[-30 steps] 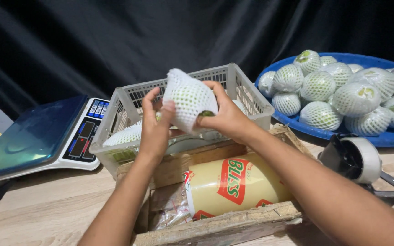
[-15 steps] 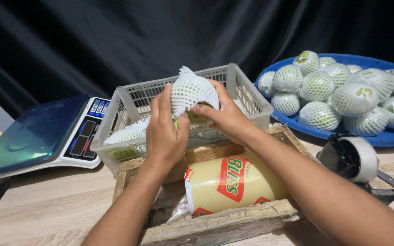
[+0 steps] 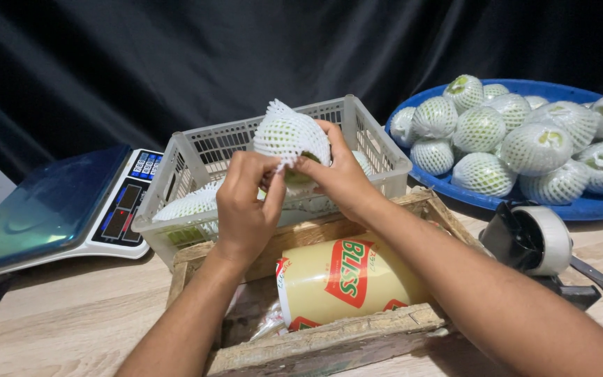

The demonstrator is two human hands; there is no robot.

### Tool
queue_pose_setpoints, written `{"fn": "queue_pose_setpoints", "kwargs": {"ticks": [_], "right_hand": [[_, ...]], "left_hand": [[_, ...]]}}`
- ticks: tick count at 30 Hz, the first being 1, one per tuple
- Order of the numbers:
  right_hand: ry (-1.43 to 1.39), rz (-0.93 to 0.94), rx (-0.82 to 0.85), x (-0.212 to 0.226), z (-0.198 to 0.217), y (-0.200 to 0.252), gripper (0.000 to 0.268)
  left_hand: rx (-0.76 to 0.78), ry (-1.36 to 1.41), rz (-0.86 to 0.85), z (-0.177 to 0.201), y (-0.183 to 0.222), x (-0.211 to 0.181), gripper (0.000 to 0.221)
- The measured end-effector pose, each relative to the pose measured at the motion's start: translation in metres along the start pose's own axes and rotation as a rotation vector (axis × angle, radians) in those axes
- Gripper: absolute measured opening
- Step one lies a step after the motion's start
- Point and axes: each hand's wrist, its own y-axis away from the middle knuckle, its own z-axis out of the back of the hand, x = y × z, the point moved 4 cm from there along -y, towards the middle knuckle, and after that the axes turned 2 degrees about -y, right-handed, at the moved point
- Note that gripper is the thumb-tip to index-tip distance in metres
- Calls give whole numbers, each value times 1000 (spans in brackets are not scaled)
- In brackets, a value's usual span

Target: The person wraps individual net-covered fruits in plastic bags by hand and seals the bags using a tape dispenser.

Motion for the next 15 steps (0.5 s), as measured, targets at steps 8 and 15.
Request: {"fn": "queue_pose_setpoints", "kwargs": {"ticks": [8, 15], "right_hand": [[10, 4, -41, -3, 1, -3, 67], [-173, -39, -68, -13, 3, -6, 67]], "left_hand": [[36, 19, 21, -5, 1, -2, 12], [207, -24, 440, -12, 10, 7, 43]]}}
